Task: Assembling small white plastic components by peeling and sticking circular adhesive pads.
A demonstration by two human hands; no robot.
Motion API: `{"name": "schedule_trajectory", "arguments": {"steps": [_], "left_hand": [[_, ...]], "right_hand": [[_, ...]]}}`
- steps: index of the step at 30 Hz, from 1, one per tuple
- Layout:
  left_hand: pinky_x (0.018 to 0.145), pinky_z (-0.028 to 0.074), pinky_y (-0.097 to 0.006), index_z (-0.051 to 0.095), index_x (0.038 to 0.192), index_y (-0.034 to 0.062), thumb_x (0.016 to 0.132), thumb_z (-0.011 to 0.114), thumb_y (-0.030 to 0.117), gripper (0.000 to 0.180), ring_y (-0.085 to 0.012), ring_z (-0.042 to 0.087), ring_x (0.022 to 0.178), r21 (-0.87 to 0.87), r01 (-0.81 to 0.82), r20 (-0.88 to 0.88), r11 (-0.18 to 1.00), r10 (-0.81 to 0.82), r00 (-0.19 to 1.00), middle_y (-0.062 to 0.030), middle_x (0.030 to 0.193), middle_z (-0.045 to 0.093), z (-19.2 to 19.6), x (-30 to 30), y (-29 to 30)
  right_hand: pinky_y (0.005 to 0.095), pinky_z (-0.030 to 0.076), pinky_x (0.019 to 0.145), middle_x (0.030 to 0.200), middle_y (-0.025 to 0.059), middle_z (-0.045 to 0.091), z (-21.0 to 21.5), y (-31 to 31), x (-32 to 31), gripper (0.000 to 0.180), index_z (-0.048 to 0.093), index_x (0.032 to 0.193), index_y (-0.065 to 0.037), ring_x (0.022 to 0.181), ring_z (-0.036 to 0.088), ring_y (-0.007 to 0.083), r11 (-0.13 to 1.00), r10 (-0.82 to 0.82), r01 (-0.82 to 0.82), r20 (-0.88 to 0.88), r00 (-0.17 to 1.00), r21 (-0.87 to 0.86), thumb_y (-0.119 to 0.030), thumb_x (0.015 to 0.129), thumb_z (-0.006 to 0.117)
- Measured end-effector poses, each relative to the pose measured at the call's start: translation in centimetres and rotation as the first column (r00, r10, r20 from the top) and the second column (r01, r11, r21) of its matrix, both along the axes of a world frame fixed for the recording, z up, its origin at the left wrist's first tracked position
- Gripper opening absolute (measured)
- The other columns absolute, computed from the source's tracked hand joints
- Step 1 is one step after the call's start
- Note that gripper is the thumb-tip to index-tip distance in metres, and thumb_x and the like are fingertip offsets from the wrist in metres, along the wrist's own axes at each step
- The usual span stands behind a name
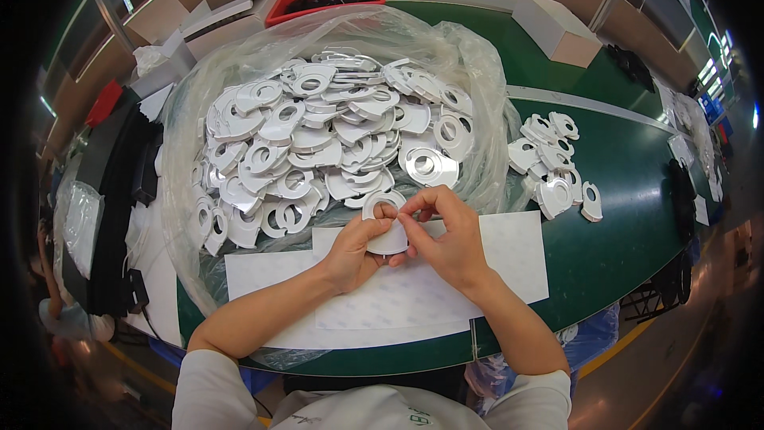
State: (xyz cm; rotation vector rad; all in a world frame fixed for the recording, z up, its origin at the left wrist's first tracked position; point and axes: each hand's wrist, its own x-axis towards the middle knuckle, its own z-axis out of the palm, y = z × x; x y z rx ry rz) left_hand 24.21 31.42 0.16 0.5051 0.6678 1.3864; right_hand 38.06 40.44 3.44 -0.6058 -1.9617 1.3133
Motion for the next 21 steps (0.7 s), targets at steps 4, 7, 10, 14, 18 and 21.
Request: {"name": "schedule_trajectory", "arguments": {"steps": [4,7,10,14,18,21], "left_hand": [[0.061,0.044,-0.031,0.043,0.11,0.0079,0.095,0.044,0.02,0.019,-0.0201,0.058,0.082,-0.042,-0.049,-0.002,0.998,0.049,0.999,-0.0094,0.098,0.055,0.0,0.2,-0.2],[0.061,0.044,-0.031,0.042,0.114,0.0088,0.095,0.046,0.022,0.023,-0.0193,0.057,0.082,-0.005,-0.063,-0.027,0.998,0.063,0.998,-0.0092,0.099,0.055,0.2,0.3,-0.3],[0.061,0.044,-0.03,0.04,0.117,0.0093,0.095,0.046,0.024,0.027,-0.0186,0.057,0.083,0.023,-0.042,-0.074,0.999,0.043,0.996,-0.0097,0.099,0.055,0.3,0.5,-0.4],[0.064,0.044,-0.027,0.032,0.126,0.009,0.097,0.043,0.026,0.035,-0.0154,0.056,0.082,0.023,0.052,-0.186,0.998,-0.046,0.981,-0.0115,0.1,0.056,0.5,0.4,-0.4],[0.064,0.044,-0.026,0.031,0.127,0.0078,0.098,0.042,0.027,0.036,-0.0151,0.056,0.078,0.064,0.095,-0.229,0.993,-0.078,0.97,-0.0132,0.098,0.058,0.3,0.5,-0.2],[0.063,0.043,-0.026,0.03,0.127,0.0072,0.098,0.041,0.025,0.035,-0.0137,0.054,0.075,0.047,0.094,-0.291,0.994,-0.076,0.954,-0.0129,0.096,0.058,1.1,0.8,-0.4]], "right_hand": [[0.0306,0.047,0.062,0.083,0.0066,0.062,0.4,0.2,-0.2,0.022,0.059,0.088,-0.003,0.075,0.058,0.0199,0.761,-0.066,0.066,-0.025,0.998,0.646,0.002,0.07,0.07],[0.0314,0.047,0.063,0.084,0.0068,0.063,1.0,0.0,-0.4,0.022,0.062,0.089,-0.003,0.078,0.057,0.0209,0.634,-0.166,0.164,-0.074,0.983,0.756,0.001,0.069,0.071],[0.0299,0.047,0.061,0.082,0.0066,0.063,0.9,-0.1,0.0,0.018,0.064,0.09,0.0,0.075,0.058,0.0177,0.802,-0.245,0.214,-0.019,0.969,0.558,0.0,0.073,0.069],[0.023,0.044,0.048,0.071,0.0062,0.061,1.4,-0.1,0.2,0.014,0.064,0.092,0.006,0.057,0.059,0.0103,0.926,-0.064,0.072,0.034,0.997,-0.372,-0.003,0.08,0.063],[0.0192,0.04,0.043,0.065,0.0058,0.059,1.6,0.2,0.3,0.014,0.063,0.09,0.008,0.046,0.056,0.0086,0.935,-0.074,0.087,0.051,0.996,-0.343,-0.004,0.081,0.062],[0.02,0.039,0.043,0.065,0.0046,0.06,1.1,0.6,0.6,0.014,0.064,0.085,0.006,0.049,0.056,0.0078,0.961,-0.101,0.128,0.12,0.988,-0.245,-0.006,0.079,0.065]]}}
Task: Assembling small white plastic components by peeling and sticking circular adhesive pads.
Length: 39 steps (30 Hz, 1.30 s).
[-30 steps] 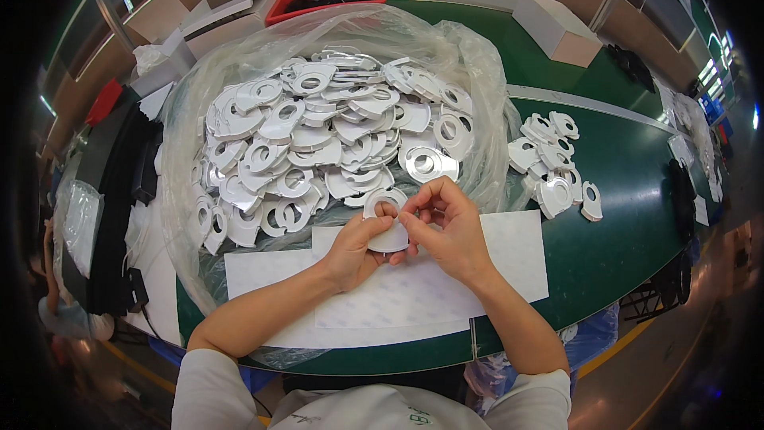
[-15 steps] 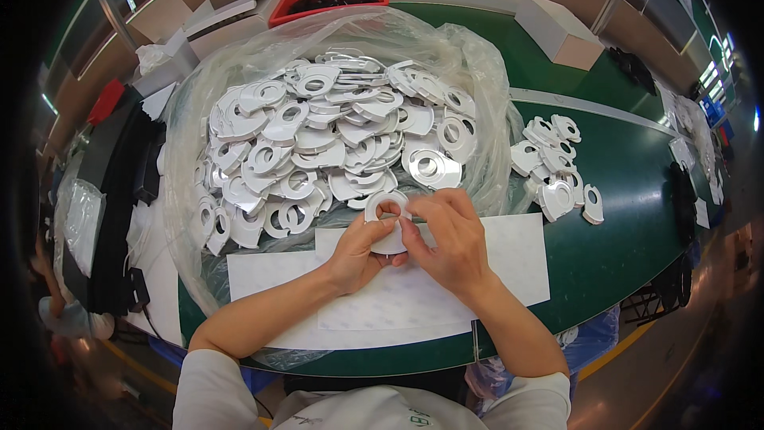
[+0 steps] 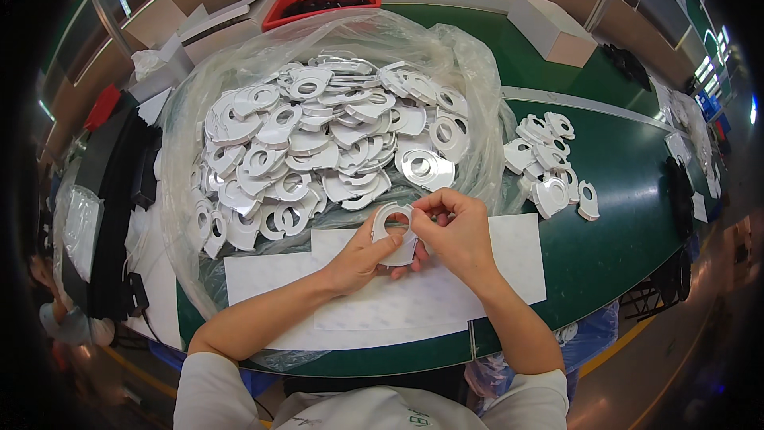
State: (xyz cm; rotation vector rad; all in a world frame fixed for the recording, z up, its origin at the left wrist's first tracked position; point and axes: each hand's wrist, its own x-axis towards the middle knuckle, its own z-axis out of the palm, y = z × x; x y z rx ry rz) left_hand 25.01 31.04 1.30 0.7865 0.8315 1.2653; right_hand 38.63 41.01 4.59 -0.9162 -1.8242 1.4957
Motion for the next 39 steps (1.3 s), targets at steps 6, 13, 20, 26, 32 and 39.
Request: {"name": "schedule_trajectory", "arguments": {"steps": [6,13,20,26,32,39], "left_hand": [[0.057,0.042,-0.024,0.031,0.128,0.0106,0.091,0.056,0.015,0.045,-0.0119,0.057,0.077,-0.021,0.061,-0.146,0.998,-0.063,0.987,-0.009,0.096,0.057,-0.1,0.0,0.2],[0.052,0.043,-0.023,0.031,0.127,0.007,0.081,0.061,0.004,0.055,-0.0129,0.06,0.071,-0.042,0.056,-0.148,0.998,-0.061,0.987,-0.0088,0.089,0.059,0.2,-0.4,0.4],[0.054,0.046,-0.024,0.031,0.127,0.0055,0.08,0.063,0.002,0.056,-0.017,0.063,0.077,-0.074,0.078,-0.049,0.994,-0.082,0.995,-0.0121,0.094,0.06,0.4,-0.2,0.5],[0.064,0.049,-0.029,0.039,0.119,0.0003,0.086,0.062,0.021,0.045,-0.018,0.061,0.082,0.062,-0.152,-0.02,0.986,0.153,0.988,-0.0115,0.09,0.06,1.2,-0.2,0.0],[0.067,0.046,-0.036,0.058,0.086,0.0011,0.084,0.063,0.015,0.015,-0.0232,0.056,0.086,0.431,0.035,-0.879,0.902,0.428,-0.208,-0.0073,0.079,0.058,4.1,-5.9,0.7],[0.075,0.044,-0.038,0.056,0.092,0.0035,0.078,0.061,0.008,0.015,-0.0266,0.051,0.09,0.418,0.082,-0.82,0.905,0.414,-0.394,-0.0118,0.089,0.056,0.6,-5.9,0.8]], "right_hand": [[0.0271,0.037,0.042,0.06,0.003,0.059,-0.1,-0.8,-0.5,0.021,0.06,0.068,-0.004,0.049,0.051,0.0092,0.947,-0.163,0.104,0.179,0.97,0.303,-0.019,0.072,0.074],[0.0317,0.043,0.05,0.069,0.0059,0.06,1.3,-0.9,0.1,0.03,0.059,0.07,-0.005,0.056,0.055,0.0189,0.711,-0.139,-0.132,0.321,0.937,0.691,-0.026,0.067,0.079],[0.0271,0.046,0.056,0.071,0.0086,0.063,1.0,0.5,1.4,0.018,0.066,0.086,0.002,0.061,0.057,0.0133,0.949,0.046,-0.139,0.311,0.949,0.283,-0.013,0.078,0.07],[0.0217,0.045,0.062,0.072,0.0026,0.062,0.1,2.6,1.3,0.011,0.065,0.083,0.002,0.065,0.055,0.007,0.932,-0.029,-0.003,0.083,0.996,0.362,-0.009,0.083,0.065],[0.0204,0.044,0.066,0.084,0.0007,0.064,2.7,8.2,6.2,0.012,0.065,0.094,-0.001,0.073,0.054,0.0081,0.683,-0.589,0.602,-0.176,0.789,0.414,-0.01,0.087,0.064],[0.0284,0.046,0.068,0.081,0.0045,0.062,1.9,2.2,2.6,0.014,0.064,0.092,-0.004,0.074,0.057,0.0164,0.786,-0.072,-0.048,0.169,0.983,0.617,-0.008,0.079,0.066]]}}
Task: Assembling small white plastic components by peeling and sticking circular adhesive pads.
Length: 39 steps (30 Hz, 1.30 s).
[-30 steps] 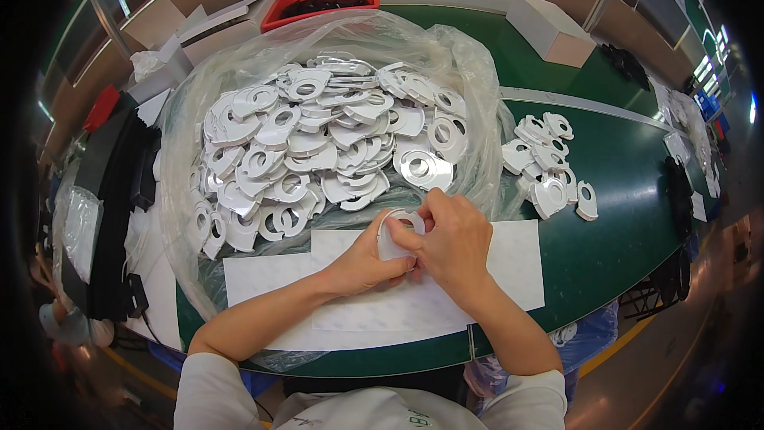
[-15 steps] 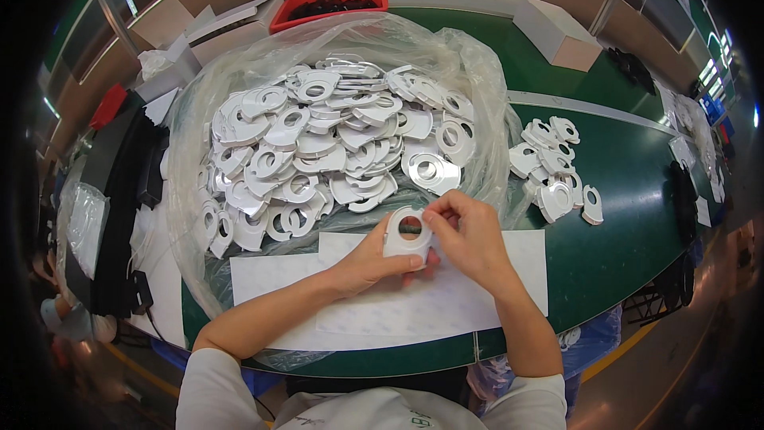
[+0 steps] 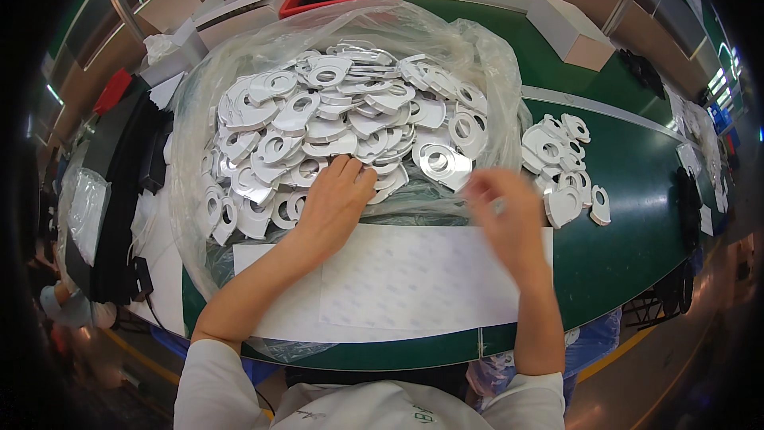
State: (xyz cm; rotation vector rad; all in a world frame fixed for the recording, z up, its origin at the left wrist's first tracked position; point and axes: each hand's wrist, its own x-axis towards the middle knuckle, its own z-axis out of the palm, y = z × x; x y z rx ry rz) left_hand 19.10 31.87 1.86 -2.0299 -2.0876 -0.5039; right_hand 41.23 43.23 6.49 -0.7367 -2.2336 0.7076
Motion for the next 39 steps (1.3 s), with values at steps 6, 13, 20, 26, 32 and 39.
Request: {"name": "schedule_trajectory", "arguments": {"steps": [6,13,20,26,32,39], "left_hand": [[0.081,0.042,-0.039,0.053,0.101,0.0025,0.079,0.056,0.004,0.022,-0.0325,0.047,0.097,-0.063,0.016,0.029,0.998,-0.014,0.999,-0.0202,0.103,0.051,0.5,0.1,-0.3],[0.081,0.041,-0.042,0.049,0.103,0.0021,0.086,0.054,0.01,0.02,-0.0328,0.046,0.095,-0.214,0.124,0.26,0.969,-0.066,0.963,-0.0192,0.1,0.05,4.3,0.0,-2.1],[0.084,0.046,-0.041,0.048,0.112,0.0039,0.09,0.042,0.017,0.026,-0.0296,0.053,0.102,-0.021,0.401,0.975,0.916,-0.07,0.21,-0.0182,0.115,0.053,5.4,1.4,-1.8],[0.083,0.049,-0.04,0.039,0.133,0.0082,0.091,0.028,0.021,0.046,-0.0318,0.053,0.113,0.196,0.406,0.497,0.893,0.266,-0.826,-0.0197,0.13,0.049,-1.3,3.7,-0.5],[0.074,0.047,-0.037,0.045,0.122,0.0092,0.098,0.021,0.051,0.055,-0.0277,0.055,0.105,0.12,0.298,0.569,0.947,0.181,-0.802,-0.0166,0.119,0.055,-2.1,4.6,0.2],[0.071,0.045,-0.035,0.046,0.12,0.0098,0.097,0.019,0.055,0.058,-0.0271,0.056,0.101,0.09,0.259,0.605,0.962,0.154,-0.781,-0.016,0.114,0.056,-1.6,5.0,0.0]], "right_hand": [[0.037,0.047,0.073,0.085,0.008,0.061,0.0,-6.6,-1.1,0.022,0.063,0.085,-0.006,0.087,0.059,0.0271,0.806,0.574,-0.54,0.542,0.613,-0.243,-0.022,0.073,0.073],[0.0384,0.047,0.076,0.088,0.011,0.06,-0.4,-7.1,-1.3,0.022,0.06,0.086,-0.003,0.09,0.057,0.0301,0.82,0.562,-0.495,0.571,0.598,-0.289,-0.016,0.074,0.072],[0.0392,0.047,0.076,0.09,0.0151,0.058,-0.8,-7.2,-1.1,0.019,0.057,0.084,0.0,0.091,0.055,0.033,0.774,0.613,-0.567,0.557,0.561,-0.281,-0.011,0.074,0.07],[0.0396,0.048,0.071,0.084,0.0119,0.058,-0.5,-7.4,-1.1,0.016,0.056,0.081,-0.001,0.085,0.057,0.031,0.755,0.645,-0.574,0.512,0.567,-0.317,-0.011,0.075,0.068],[0.0367,0.048,0.066,0.077,0.0089,0.055,0.8,-8.1,-0.3,0.016,0.054,0.082,-0.003,0.083,0.057,0.0254,0.709,0.59,-0.703,0.601,0.539,-0.066,-0.006,0.07,0.064],[0.0321,0.045,0.059,0.071,0.0037,0.059,5.5,-5.4,0.9,0.021,0.051,0.084,-0.003,0.064,0.056,0.0195,0.453,0.823,-0.879,-0.31,0.476,-0.147,0.006,0.072,0.066]]}}
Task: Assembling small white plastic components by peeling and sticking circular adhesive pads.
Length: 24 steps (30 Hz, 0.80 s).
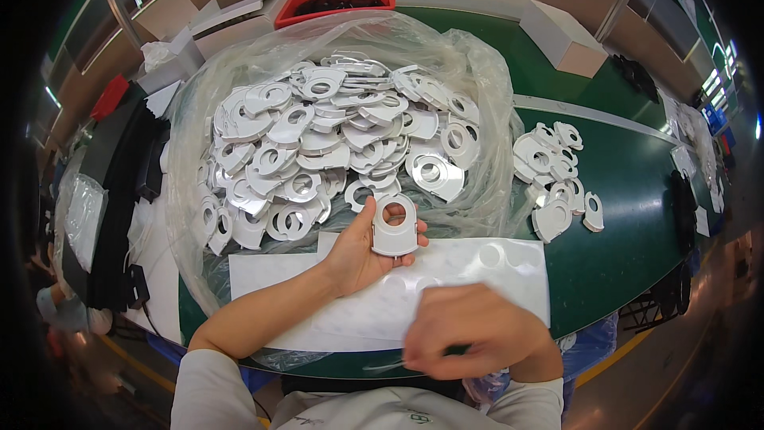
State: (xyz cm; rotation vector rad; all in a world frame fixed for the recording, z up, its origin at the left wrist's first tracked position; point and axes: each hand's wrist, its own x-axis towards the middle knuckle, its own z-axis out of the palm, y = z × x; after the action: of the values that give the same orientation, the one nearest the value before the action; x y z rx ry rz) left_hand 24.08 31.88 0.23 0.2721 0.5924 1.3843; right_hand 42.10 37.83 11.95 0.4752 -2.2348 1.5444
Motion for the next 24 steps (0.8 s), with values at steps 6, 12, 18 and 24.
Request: {"name": "schedule_trajectory", "arguments": {"steps": [6,12,18,24], "left_hand": [[0.068,0.045,-0.034,0.048,0.116,0.0105,0.097,0.019,0.056,0.058,-0.0275,0.058,0.094,0.006,0.059,-0.006,0.998,-0.059,0.998,-0.0136,0.108,0.058,-0.1,0.1,-0.3],[0.066,0.044,-0.034,0.049,0.108,0.0108,0.096,0.018,0.058,0.057,-0.0267,0.058,0.091,0.001,0.054,-0.005,0.999,-0.054,0.999,-0.0107,0.105,0.057,0.0,0.0,-0.6],[0.065,0.044,-0.034,0.048,0.11,0.0103,0.096,0.018,0.057,0.057,-0.0266,0.059,0.091,-0.006,0.052,-0.007,0.999,-0.052,0.999,-0.0098,0.105,0.057,-0.1,0.0,-0.4],[0.066,0.044,-0.034,0.05,0.107,0.0105,0.097,0.016,0.057,0.058,-0.0249,0.058,0.09,-0.002,0.06,-0.007,0.998,-0.06,0.998,-0.0091,0.104,0.057,-0.3,0.0,-0.3]], "right_hand": [[0.023,0.046,0.059,0.08,0.0081,0.061,-5.7,2.4,-2.5,0.019,0.05,0.088,-0.003,0.065,0.06,0.0112,0.601,-0.669,0.686,0.211,0.713,-0.41,0.003,0.08,0.066],[0.0221,0.048,0.055,0.082,0.0074,0.06,-7.9,3.3,-3.6,0.018,0.049,0.09,-0.002,0.064,0.058,0.0097,0.632,-0.508,0.66,0.426,0.749,-0.406,0.0,0.083,0.065],[0.0214,0.048,0.054,0.082,0.0073,0.06,-8.1,3.4,-3.8,0.018,0.049,0.09,-0.001,0.064,0.057,0.0095,0.631,-0.505,0.661,0.431,0.748,-0.406,-0.001,0.083,0.066],[0.0223,0.049,0.053,0.083,0.0081,0.06,-8.1,3.5,-3.8,0.021,0.046,0.089,-0.003,0.065,0.057,0.01,0.629,-0.506,0.664,0.434,0.745,-0.405,0.0,0.082,0.066]]}}
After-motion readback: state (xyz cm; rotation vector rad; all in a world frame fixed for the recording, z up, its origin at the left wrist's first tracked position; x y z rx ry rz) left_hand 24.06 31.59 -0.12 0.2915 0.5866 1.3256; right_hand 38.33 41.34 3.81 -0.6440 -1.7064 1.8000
